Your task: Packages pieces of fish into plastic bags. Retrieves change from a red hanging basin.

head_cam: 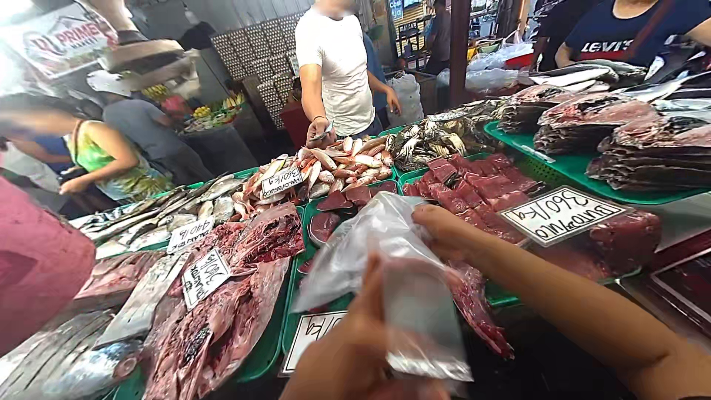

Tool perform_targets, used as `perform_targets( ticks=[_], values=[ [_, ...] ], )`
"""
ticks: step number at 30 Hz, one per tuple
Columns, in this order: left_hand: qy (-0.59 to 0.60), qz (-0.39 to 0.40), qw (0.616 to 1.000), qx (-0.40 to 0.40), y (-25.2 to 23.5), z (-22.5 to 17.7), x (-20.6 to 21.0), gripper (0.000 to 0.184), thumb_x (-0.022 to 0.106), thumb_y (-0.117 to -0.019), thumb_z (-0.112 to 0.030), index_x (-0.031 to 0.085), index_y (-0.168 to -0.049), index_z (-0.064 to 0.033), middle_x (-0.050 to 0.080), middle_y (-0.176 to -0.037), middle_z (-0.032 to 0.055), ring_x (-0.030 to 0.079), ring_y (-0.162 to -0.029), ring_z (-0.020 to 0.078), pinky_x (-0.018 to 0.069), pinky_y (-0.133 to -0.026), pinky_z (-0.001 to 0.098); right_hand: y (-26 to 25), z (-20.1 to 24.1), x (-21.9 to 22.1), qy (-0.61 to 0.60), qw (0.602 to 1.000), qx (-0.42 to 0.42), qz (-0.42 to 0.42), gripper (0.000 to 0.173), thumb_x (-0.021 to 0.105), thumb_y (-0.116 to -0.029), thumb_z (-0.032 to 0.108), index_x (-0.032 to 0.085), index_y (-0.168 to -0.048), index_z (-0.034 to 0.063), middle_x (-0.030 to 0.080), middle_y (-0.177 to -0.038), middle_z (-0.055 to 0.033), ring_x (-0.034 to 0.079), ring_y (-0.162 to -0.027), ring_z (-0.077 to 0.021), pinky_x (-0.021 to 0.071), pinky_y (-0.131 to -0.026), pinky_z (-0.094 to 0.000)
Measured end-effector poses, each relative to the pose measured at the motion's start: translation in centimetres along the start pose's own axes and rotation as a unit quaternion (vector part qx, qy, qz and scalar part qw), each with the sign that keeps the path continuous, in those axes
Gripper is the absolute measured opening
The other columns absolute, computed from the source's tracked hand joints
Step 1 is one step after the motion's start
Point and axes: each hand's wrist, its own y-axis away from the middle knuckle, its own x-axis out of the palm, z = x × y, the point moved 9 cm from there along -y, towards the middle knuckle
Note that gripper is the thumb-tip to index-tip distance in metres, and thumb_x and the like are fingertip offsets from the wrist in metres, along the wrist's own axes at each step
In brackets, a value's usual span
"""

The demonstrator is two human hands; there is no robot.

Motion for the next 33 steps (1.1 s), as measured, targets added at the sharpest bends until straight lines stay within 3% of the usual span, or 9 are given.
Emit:
perform_targets(
  ticks=[3,7,12,14,17,21,25,30,33],
  values=[
    [-0.063,-0.054,0.996,-0.005,-1.2,-1.0,-1.9,0.030,0.049,-0.1059,-0.047,0.066,-0.120,-0.0272,0.061,-0.134,-0.0137,0.051,-0.128,-0.0025,0.0406,-0.110,0.0212,-1.5,1.9,-1.1,0.045,0.996,-0.044,-0.064,0.022,0.039,-0.1102,0.008,0.055,-0.117,-0.0043,0.062,-0.089,-0.0053,0.066,-0.075,-0.0091,0.0605,-0.071,-0.0275],
    [-0.082,-0.203,0.975,-0.034,-7.4,2.6,-12.6,0.026,0.046,-0.1071,-0.043,0.063,-0.118,-0.0272,0.063,-0.123,-0.0165,0.060,-0.111,0.0013,0.0517,-0.095,0.0251,-1.4,5.3,-3.3,0.375,0.919,-0.104,0.058,0.055,0.032,-0.1115,0.043,0.055,-0.137,0.0006,0.065,-0.114,-0.0120,0.063,-0.101,-0.0127,0.0522,-0.093,-0.0353],
    [-0.047,-0.259,0.963,-0.063,-12.9,7.4,-17.8,0.023,0.033,-0.1094,-0.018,0.055,-0.106,-0.0137,0.058,-0.092,-0.0119,0.059,-0.090,-0.0012,0.0520,-0.087,0.0254,7.4,12.5,-2.3,0.628,0.691,-0.358,-0.019,0.036,0.063,-0.0980,0.042,0.075,-0.113,0.0111,0.067,-0.071,-0.0013,0.063,-0.060,-0.0105,0.0566,-0.057,-0.0353],
    [-0.051,-0.198,0.975,-0.082,-15.4,8.3,-16.3,0.025,0.034,-0.1093,-0.017,0.056,-0.105,-0.0064,0.055,-0.086,-0.0082,0.057,-0.081,-0.0014,0.0517,-0.079,0.0231,8.3,14.5,-2.2,0.572,0.701,-0.412,-0.101,0.051,0.071,-0.0906,0.045,0.070,-0.127,0.0091,0.055,-0.061,0.0069,0.046,-0.049,0.0026,0.0429,-0.047,-0.0169],
    [-0.068,-0.015,0.997,-0.041,-19.0,8.1,-8.8,0.026,0.040,-0.1058,-0.007,0.063,-0.103,0.0051,0.061,-0.086,-0.0004,0.059,-0.079,0.0006,0.0516,-0.078,0.0213,5.2,15.3,-2.3,0.469,0.807,-0.336,-0.125,0.077,0.081,-0.0845,0.022,0.045,-0.150,0.0059,0.060,-0.065,0.0016,0.054,-0.050,-0.0015,0.0496,-0.049,-0.0203],
    [-0.161,0.259,0.952,-0.037,-20.5,6.7,-1.4,0.030,0.055,-0.1048,-0.015,0.070,-0.095,0.0091,0.068,-0.092,0.0173,0.065,-0.090,0.0230,0.0509,-0.084,0.0400,0.0,13.9,-3.5,0.387,0.872,-0.275,-0.116,0.007,0.063,-0.0920,-0.003,0.063,-0.099,-0.0034,0.060,-0.072,-0.0011,0.054,-0.057,-0.0033,0.0497,-0.056,-0.0215],
    [-0.297,0.158,0.929,-0.153,-20.7,12.3,-12.0,0.039,0.048,-0.1082,-0.028,0.073,-0.107,0.0021,0.066,-0.123,0.0193,0.063,-0.114,0.0287,0.0486,-0.100,0.0476,-2.3,14.8,-6.4,0.421,0.853,-0.262,-0.162,0.016,0.066,-0.0961,0.007,0.064,-0.107,-0.0049,0.062,-0.075,-0.0021,0.056,-0.058,-0.0033,0.0518,-0.058,-0.0227],
    [-0.501,0.128,0.758,-0.399,-13.4,27.3,-20.2,0.041,0.073,-0.0937,-0.041,0.076,-0.113,-0.0043,0.023,-0.168,0.0170,0.008,-0.155,0.0451,0.0039,-0.119,0.0708,-5.1,17.5,-8.2,0.482,0.807,-0.267,-0.212,0.012,0.063,-0.0973,0.003,0.066,-0.101,-0.0091,0.062,-0.075,-0.0127,0.059,-0.061,-0.0160,0.0548,-0.064,-0.0359],
    [-0.521,0.107,0.750,-0.393,-10.9,30.5,-20.8,0.040,0.073,-0.0947,-0.028,0.069,-0.124,-0.0011,0.035,-0.164,0.0141,0.018,-0.154,0.0411,0.0105,-0.120,0.0689,-6.4,19.6,-8.3,0.502,0.786,-0.287,-0.220,0.013,0.065,-0.0984,0.006,0.067,-0.097,-0.0072,0.063,-0.075,-0.0147,0.060,-0.061,-0.0211,0.0540,-0.064,-0.0416]
  ],
)
